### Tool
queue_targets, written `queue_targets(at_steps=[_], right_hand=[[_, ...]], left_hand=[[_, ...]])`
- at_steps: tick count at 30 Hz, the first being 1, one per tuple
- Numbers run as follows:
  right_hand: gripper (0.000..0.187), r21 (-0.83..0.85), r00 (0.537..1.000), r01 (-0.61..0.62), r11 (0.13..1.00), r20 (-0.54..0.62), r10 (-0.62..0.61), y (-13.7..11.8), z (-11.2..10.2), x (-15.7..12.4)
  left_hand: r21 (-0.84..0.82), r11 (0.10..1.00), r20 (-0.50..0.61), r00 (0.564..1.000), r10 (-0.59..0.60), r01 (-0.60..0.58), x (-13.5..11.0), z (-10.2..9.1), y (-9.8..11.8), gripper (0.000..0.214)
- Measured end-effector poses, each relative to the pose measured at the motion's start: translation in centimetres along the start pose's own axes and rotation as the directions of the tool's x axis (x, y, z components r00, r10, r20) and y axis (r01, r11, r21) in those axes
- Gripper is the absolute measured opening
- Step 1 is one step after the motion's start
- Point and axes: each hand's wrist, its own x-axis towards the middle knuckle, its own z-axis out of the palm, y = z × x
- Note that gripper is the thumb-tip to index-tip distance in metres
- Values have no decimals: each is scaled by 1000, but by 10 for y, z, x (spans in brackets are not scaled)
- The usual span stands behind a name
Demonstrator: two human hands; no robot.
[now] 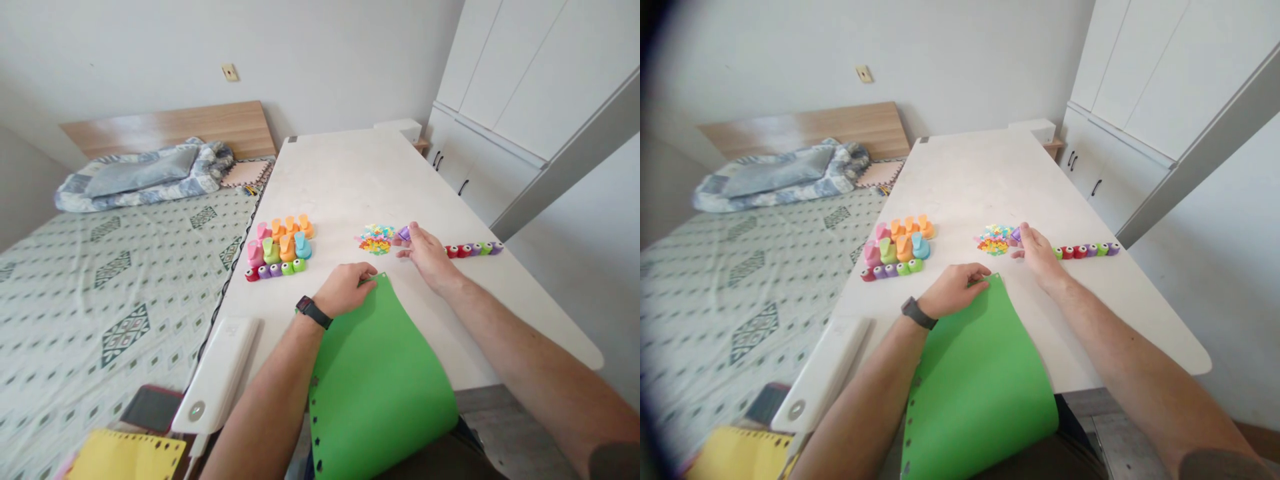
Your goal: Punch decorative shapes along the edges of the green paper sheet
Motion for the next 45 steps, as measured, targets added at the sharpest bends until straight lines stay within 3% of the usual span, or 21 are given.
queue_targets(at_steps=[7, 13, 19, 24, 28, 31, 35, 39, 45], right_hand=[[55, 63, 982, -101, 993, 167, 89, -24, 4, -12], [44, 141, 965, -117, 983, 252, 79, -22, 8, -17], [41, 30, 949, -88, 996, 307, 74, -24, 18, -18], [32, -218, 897, 105, 970, 442, 2, -43, 58, -11], [14, -488, 827, 372, 790, 561, -43, -56, 104, -5], [11, -639, 760, 513, 573, 648, 43, -62, 136, -1], [19, -709, 710, 617, 342, 689, 147, -62, 165, 4], [22, -708, 689, 664, 241, 704, 172, -58, 181, 7], [24, -697, 685, 687, 204, 715, 135, -48, 185, 8]], left_hand=[[19, 1000, -2, 1000, 23, -23, 0, 0, 0, 29], [6, 1000, 7, 1000, 15, -15, 1, 2, -2, 28], [0, 999, -22, 998, 53, -53, 0, 4, -7, 28], [14, 997, -32, 997, 70, -69, 0, 6, -8, 25], [65, 996, -42, 997, 58, -55, 1, 11, -9, 20], [49, 999, -52, 998, 21, -19, 1, 15, -10, 25], [55, 998, -39, 999, 11, -9, -1, 18, -11, 34], [71, 995, -54, 996, 75, -71, 0, 20, -13, 43], [80, 992, -77, 992, 99, -93, 2, 25, -17, 45]])
